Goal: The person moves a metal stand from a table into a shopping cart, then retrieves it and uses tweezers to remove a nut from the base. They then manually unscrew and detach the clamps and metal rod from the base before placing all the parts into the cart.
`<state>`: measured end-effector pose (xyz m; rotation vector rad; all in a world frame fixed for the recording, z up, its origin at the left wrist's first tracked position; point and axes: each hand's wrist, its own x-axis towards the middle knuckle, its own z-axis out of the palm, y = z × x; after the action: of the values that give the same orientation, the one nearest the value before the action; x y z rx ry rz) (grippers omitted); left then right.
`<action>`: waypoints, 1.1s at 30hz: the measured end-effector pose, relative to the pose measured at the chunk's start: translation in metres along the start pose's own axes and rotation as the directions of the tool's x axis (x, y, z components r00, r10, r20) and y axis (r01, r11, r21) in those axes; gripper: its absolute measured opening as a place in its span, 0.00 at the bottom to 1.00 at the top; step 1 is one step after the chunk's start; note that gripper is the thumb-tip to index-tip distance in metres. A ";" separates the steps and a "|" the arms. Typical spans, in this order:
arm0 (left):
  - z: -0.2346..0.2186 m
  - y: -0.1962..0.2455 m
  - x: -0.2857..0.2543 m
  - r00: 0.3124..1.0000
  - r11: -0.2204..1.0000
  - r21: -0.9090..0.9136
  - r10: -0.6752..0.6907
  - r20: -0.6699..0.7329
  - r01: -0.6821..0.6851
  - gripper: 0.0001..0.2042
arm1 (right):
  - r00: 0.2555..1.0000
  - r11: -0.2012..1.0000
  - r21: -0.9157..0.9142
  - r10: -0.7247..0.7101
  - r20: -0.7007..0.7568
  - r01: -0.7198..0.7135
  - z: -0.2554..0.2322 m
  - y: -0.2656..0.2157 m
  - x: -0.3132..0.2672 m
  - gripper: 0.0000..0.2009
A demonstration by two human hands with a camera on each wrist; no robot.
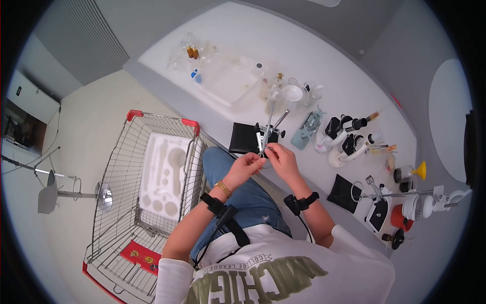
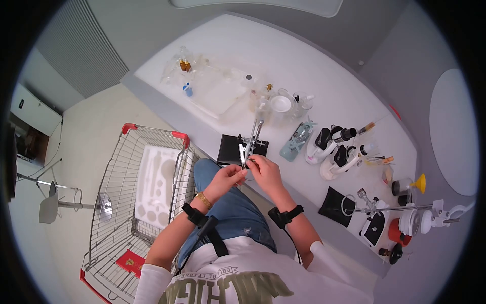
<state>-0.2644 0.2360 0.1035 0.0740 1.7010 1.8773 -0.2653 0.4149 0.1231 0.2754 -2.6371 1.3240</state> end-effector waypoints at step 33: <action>0.005 -0.007 -0.001 0.997 0.998 0.040 0.045 -0.062 -0.042 0.15 | 0.998 0.998 -0.036 -0.060 0.003 0.060 0.005 0.010 0.009 0.11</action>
<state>-0.2587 0.2403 0.0980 0.0692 1.7918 1.8964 -0.2766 0.4155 0.1146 0.3481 -2.6295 1.2571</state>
